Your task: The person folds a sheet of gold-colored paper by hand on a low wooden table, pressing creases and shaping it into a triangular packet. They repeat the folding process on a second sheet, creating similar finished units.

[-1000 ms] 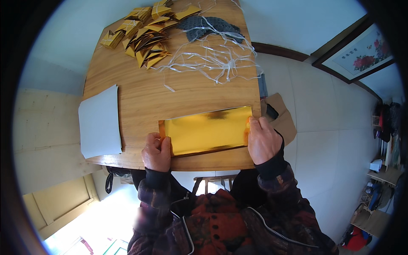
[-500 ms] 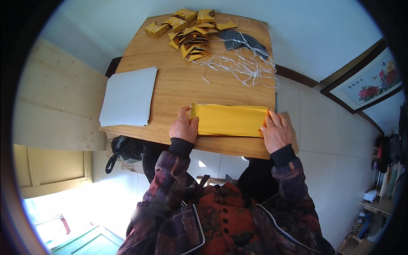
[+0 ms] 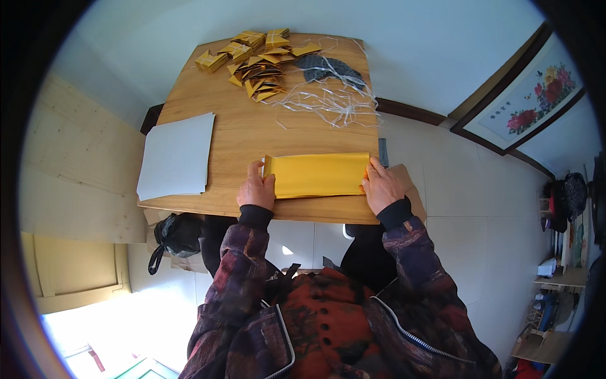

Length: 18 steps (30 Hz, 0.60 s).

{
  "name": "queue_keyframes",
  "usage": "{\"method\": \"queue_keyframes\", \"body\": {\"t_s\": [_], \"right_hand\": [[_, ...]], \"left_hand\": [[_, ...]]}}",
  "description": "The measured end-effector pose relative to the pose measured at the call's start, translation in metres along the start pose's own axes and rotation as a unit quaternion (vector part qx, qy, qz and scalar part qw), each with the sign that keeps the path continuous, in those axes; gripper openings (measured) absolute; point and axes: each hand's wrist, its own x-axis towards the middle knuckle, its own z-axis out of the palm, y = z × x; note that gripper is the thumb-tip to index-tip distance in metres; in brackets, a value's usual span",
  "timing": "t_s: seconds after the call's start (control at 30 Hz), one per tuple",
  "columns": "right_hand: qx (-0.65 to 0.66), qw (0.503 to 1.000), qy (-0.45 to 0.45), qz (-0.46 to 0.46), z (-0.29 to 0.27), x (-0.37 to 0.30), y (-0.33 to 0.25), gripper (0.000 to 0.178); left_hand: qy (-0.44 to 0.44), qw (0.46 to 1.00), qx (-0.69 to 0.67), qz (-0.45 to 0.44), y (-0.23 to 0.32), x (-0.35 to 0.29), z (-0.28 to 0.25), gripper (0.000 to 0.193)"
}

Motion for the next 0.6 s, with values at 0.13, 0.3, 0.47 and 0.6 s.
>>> {"method": "queue_keyframes", "body": {"t_s": [0.13, 0.3, 0.47, 0.6], "right_hand": [[0.0, 1.0, -0.004, 0.006, 0.002, 0.0, 0.001, 0.043], [0.017, 1.0, -0.001, 0.011, 0.006, 0.0, 0.001, 0.041], [0.051, 0.999, 0.003, 0.02, 0.009, -0.002, 0.002, 0.046], [0.068, 0.997, 0.012, 0.017, 0.014, -0.003, 0.004, 0.046]], "left_hand": [[0.003, 1.0, 0.005, 0.014, -0.001, 0.001, 0.0, 0.039], [0.017, 0.999, 0.0, 0.029, -0.002, 0.001, 0.002, 0.038], [0.022, 0.999, 0.013, 0.033, -0.001, 0.001, 0.0, 0.035], [0.02, 0.999, 0.021, 0.035, 0.0, 0.001, -0.001, 0.034]]}}
